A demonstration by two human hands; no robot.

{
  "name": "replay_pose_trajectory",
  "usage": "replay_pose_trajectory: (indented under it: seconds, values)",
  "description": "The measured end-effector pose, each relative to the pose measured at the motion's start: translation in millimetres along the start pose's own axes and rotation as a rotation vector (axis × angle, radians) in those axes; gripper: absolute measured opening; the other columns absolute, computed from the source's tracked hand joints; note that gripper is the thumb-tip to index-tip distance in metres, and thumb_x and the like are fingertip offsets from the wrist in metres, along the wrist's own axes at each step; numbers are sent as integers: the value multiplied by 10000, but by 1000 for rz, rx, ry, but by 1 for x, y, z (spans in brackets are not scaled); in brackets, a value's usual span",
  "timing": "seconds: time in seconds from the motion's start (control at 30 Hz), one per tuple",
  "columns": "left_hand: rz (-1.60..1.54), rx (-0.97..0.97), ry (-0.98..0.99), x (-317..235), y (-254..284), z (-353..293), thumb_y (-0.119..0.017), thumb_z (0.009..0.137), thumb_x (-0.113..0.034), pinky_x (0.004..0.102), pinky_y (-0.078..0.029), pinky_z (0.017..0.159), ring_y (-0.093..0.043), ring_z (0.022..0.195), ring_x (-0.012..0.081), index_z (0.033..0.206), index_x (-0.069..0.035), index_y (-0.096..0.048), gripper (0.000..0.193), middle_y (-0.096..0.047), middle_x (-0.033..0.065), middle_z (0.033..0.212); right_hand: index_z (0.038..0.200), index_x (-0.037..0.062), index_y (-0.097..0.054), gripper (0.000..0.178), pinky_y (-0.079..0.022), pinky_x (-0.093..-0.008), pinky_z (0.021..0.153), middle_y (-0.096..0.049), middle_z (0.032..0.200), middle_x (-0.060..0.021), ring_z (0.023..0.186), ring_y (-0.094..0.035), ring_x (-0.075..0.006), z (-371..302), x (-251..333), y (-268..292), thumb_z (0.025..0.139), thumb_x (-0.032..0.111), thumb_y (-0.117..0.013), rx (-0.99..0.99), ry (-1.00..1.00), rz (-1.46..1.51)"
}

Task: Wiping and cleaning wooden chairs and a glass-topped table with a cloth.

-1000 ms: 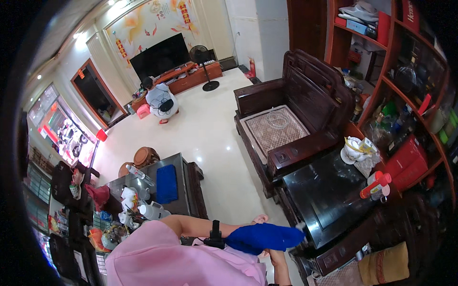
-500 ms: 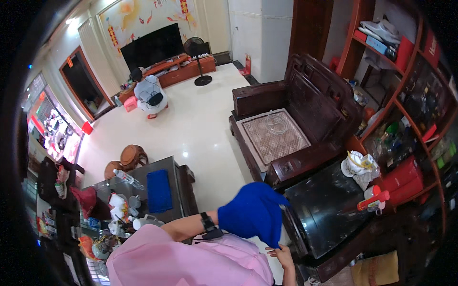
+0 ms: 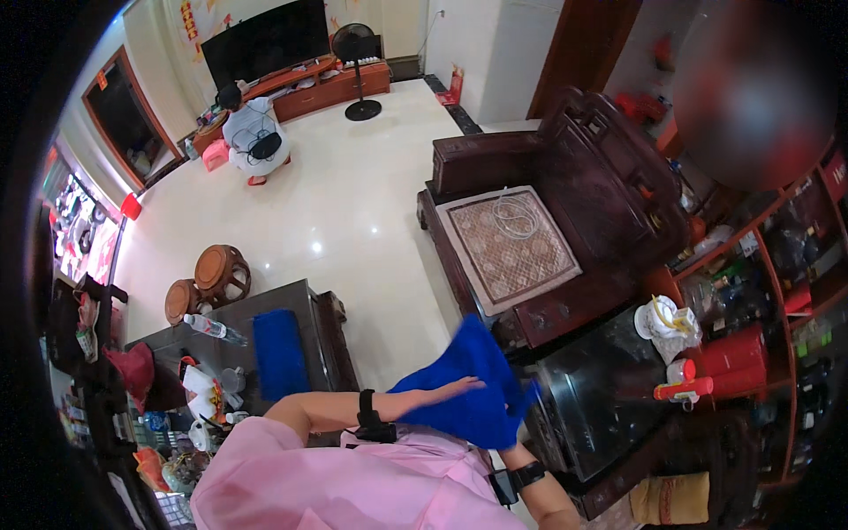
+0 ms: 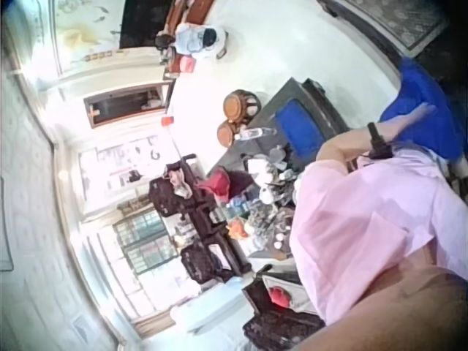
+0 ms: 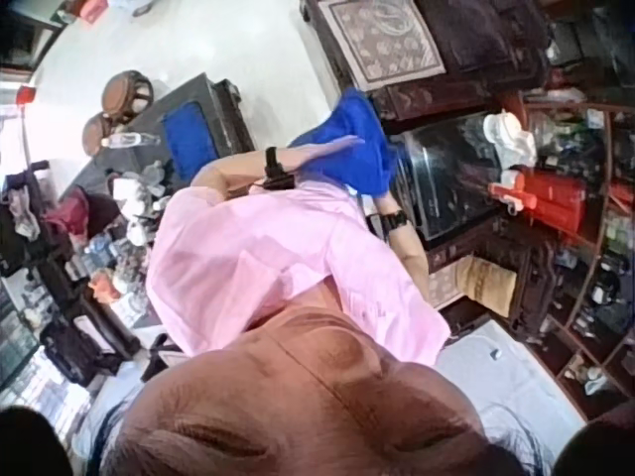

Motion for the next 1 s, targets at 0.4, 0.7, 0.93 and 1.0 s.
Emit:
replay_pose_trajectory:
  seconds: [0.4, 0.7, 0.93, 1.0]
  values:
    - [-234, 151, 52, 85, -37, -43, -557, 860, -181, 435, -474, 948, -588, 1107, 370, 1096, -3, -636, 306, -655, 198, 1123, 1197, 25, -623, 367, -545, -320, 681, -673, 1051, -83, 819, -650, -163, 95, -22, -140, 900, 233, -679, 152, -314, -233]
    - [-550, -13, 151, 186, -17, -60, -556, 884, -208, 440, -469, 926, -598, 1074, 406, 1147, 12, -622, 349, -636, 248, 1134, 1164, 39, -630, 343, -549, -324, 631, -675, 975, -66, 747, -646, -157, 132, -31, -135, 892, 239, -688, 256, -561, -365]
    - [-780, -80, 750, 375, -31, -120, -661, 855, -373, 390, -497, 873, -660, 977, 304, 1159, -26, -655, 461, -702, 172, 1097, 1007, 5, -653, 231, -485, -300, 488, -635, 738, -62, 561, -602, -154, 265, 7, -161, 927, 221, -632, 286, -667, -521]
    - [-836, -110, 761, 410, -17, -121, -618, 887, -407, 390, -511, 838, -678, 920, 290, 1165, -52, -664, 453, -716, 159, 1041, 937, 39, -685, 220, -503, -262, 549, -646, 731, -43, 610, -626, -135, 298, 26, -171, 947, 248, -615, 293, -694, -522]
Point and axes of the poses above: each hand's wrist, its own z-axis towards the middle knuckle, its own y-axis out of the back of the hand, x = y × z, the point moved 7 cm from there along z, towards the middle knuckle
